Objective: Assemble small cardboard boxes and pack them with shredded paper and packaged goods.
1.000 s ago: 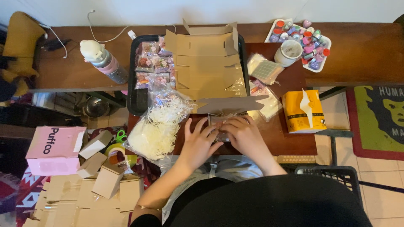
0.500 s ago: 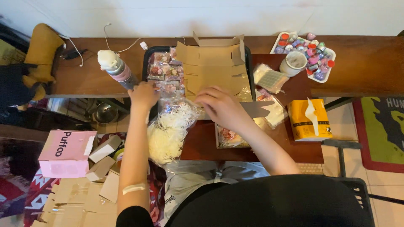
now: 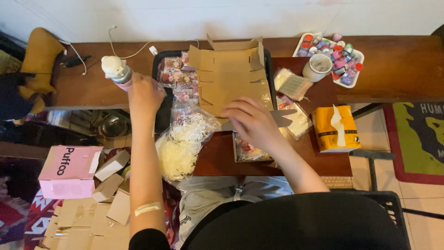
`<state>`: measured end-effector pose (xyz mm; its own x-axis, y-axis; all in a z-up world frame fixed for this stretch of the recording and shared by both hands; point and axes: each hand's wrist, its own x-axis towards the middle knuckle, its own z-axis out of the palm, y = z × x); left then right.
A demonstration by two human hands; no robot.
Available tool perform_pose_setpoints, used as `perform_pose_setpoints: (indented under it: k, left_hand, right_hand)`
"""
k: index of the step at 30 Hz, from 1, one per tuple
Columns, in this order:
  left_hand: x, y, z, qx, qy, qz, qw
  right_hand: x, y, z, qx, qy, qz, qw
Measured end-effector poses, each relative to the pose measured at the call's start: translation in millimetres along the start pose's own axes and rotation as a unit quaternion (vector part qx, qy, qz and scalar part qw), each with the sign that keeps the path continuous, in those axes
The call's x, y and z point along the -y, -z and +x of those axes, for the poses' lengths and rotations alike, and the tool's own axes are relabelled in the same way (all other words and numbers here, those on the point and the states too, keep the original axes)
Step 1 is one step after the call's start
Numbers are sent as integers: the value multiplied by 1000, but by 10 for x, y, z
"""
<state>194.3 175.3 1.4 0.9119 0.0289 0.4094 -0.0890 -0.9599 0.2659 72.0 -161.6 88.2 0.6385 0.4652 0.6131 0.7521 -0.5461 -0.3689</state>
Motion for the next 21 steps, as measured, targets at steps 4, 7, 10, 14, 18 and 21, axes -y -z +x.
perform_pose_setpoints:
  k: [4,7,10,14,18,21]
  left_hand:
    - [-892,984,-405,-46,-58,-169,983]
    - [-1355,997,-946,-36,-139,-280,949]
    - [-1744,539,-1522,66,-58,-389,917]
    - [-2115,17,-1727,179,-109,-467,859]
    - [-2138,-452,-1761,171,-284,-272,903]
    - [-2173,-128,-1699,74,-288,-193,935]
  right_hand:
    - [-157,-29,-517,-61,-5,-14,998]
    - [-457,-272,-1166,-242,19,69,968]
    - [-415,-232,-1569,-272,-36,93,957]
    - [-381,-143,-1809,-270,-215,80,935]
    - [-336,-34,-1818,-212,-299,49,929]
    - [-207,52,-1639,-144,-277,5,950]
